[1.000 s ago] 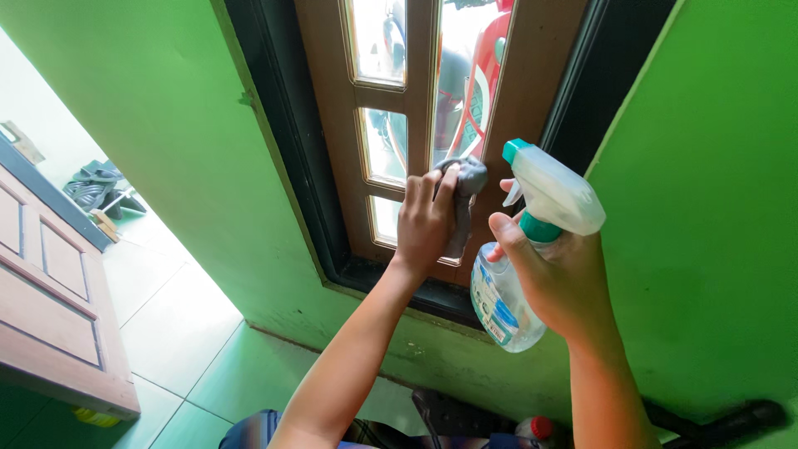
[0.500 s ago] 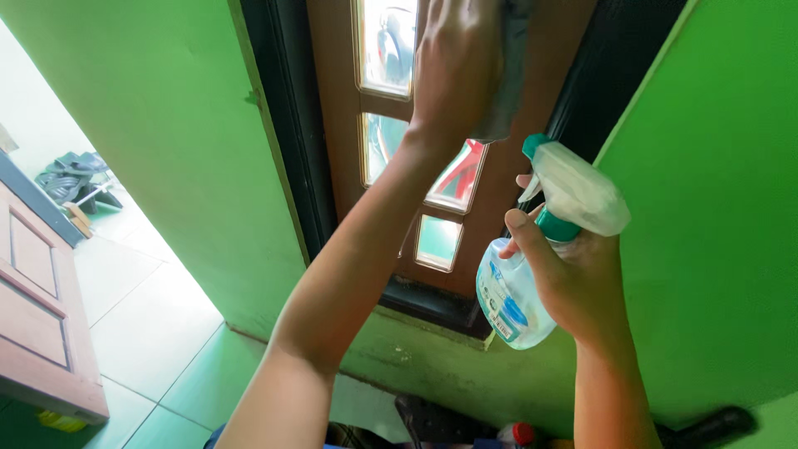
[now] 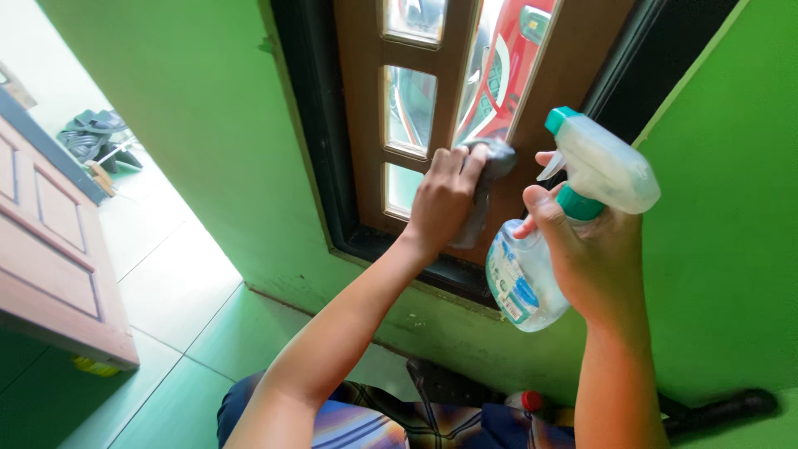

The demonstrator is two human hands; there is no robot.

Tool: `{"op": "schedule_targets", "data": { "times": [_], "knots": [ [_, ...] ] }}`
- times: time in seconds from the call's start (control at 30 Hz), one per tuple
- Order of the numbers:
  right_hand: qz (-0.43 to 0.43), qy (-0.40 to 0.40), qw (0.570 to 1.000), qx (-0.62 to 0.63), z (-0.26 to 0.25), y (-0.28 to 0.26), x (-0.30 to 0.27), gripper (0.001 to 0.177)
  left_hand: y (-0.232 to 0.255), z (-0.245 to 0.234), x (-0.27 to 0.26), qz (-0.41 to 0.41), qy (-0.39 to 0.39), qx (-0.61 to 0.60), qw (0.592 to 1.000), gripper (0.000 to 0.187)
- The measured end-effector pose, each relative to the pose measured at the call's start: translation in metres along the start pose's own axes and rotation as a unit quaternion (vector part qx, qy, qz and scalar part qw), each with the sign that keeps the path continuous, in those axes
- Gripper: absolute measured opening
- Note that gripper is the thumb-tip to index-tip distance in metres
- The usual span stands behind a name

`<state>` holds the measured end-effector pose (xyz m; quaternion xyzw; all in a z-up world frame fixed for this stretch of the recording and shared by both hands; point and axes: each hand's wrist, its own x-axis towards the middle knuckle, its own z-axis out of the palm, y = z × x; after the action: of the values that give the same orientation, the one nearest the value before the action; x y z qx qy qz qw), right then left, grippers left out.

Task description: The person cleans a small paneled window using a cloth and a spray bottle.

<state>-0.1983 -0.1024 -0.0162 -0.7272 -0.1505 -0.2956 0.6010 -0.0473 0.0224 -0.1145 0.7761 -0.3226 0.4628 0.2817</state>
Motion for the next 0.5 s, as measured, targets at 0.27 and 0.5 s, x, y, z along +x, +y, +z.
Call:
{"op": "schedule_targets", "data": {
  "times": [0.27,0.5],
  "knots": [
    [-0.018,-0.008,0.999,-0.033,-0.014,-0.015,-0.015,0.047,-0.008,-0.021,0.073,0.010,0.121,-0.140,0.983,0.022],
    [-0.042,-0.020,0.999,0.002,-0.020,-0.004,-0.007,0.046,-0.012,0.015,0.148,-0.085,-0.020,0.002,0.996,0.006]
  ]
}}
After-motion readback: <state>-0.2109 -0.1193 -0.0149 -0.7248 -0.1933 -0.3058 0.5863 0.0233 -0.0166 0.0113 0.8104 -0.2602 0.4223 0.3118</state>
